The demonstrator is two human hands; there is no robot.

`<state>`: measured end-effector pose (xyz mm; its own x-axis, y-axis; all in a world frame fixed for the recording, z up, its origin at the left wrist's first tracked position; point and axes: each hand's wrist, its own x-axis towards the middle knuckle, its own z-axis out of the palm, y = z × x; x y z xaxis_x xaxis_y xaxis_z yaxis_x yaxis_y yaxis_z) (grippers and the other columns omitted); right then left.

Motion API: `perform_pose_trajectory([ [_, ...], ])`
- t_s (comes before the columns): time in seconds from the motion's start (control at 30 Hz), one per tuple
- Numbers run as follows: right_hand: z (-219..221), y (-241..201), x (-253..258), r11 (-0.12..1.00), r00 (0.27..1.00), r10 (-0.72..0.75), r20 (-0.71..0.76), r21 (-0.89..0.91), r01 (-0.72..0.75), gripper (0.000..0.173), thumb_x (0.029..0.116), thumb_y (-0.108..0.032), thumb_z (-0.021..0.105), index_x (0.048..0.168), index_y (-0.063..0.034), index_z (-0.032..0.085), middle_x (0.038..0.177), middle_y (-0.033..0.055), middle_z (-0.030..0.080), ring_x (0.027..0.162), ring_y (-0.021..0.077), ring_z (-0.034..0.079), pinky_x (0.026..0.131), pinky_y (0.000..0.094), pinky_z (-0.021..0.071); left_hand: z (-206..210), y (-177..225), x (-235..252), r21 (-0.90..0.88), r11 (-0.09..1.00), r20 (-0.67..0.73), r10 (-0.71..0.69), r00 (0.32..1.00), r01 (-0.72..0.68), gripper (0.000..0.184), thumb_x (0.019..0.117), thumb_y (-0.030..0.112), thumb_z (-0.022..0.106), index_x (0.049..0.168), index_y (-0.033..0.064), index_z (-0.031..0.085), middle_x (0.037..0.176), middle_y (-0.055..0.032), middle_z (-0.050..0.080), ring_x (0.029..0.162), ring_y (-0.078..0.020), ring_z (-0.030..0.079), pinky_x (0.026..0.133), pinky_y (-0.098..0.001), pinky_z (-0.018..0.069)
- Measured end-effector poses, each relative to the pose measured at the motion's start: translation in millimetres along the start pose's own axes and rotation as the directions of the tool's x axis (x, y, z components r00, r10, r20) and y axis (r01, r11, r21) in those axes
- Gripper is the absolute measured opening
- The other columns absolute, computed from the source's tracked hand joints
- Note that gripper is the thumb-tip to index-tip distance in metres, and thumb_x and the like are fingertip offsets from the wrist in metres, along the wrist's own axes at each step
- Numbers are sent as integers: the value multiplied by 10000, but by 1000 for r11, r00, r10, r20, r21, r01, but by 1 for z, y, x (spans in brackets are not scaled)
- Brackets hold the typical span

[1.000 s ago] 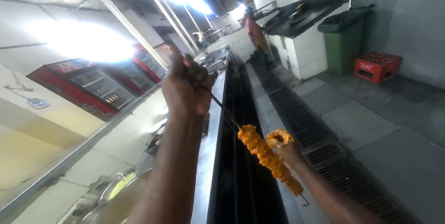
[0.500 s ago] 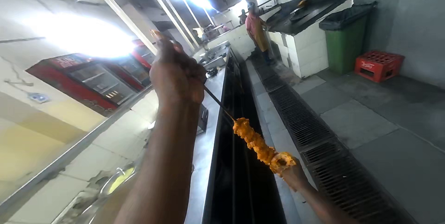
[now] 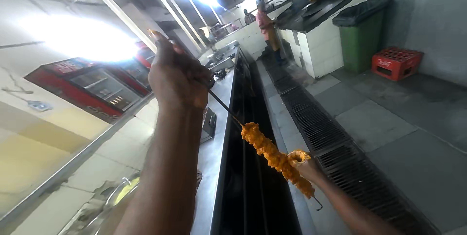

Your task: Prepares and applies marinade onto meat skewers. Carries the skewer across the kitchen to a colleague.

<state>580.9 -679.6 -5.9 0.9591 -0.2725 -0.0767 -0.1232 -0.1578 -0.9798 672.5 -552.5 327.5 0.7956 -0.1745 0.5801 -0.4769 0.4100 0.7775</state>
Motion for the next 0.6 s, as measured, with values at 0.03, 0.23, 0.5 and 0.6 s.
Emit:
perform_pose_trajectory([
  [0.03,-5,-1,-3,1000,1000,-15,2,-10,15,261,972,-148,642,1198,-37,712,1183,131,708,1131,190,652,1029,360,492,1,-1,1,1,1000,1,-2,1000,2,473,1135,354,220,741,237,455,496,120,368,420,-16,380,474,-172,397],
  [0.23,4,5,-4,998,998,-56,-21,-31,55,241,951,-170,671,1129,-21,739,1144,133,714,1082,182,664,1011,336,498,0,-9,8,-4,1000,-15,-10,1000,10,445,1134,329,240,760,233,461,513,115,365,437,-31,386,500,-184,415],
  [0.5,1,-2,44,999,998,38,-40,35,-36,214,937,-139,698,1122,-35,728,1103,127,716,1052,194,666,971,380,518,-13,-34,35,-45,998,28,-33,999,34,483,1133,363,210,746,233,468,497,120,366,434,-22,397,497,-182,418],
  [0.6,-5,4,66,980,997,62,-55,190,-50,220,939,-47,663,1152,2,686,1095,141,691,1005,189,660,914,360,540,-24,-50,53,-80,996,15,-44,999,45,477,1133,381,201,760,235,460,518,117,383,447,-21,403,506,-176,414],
])
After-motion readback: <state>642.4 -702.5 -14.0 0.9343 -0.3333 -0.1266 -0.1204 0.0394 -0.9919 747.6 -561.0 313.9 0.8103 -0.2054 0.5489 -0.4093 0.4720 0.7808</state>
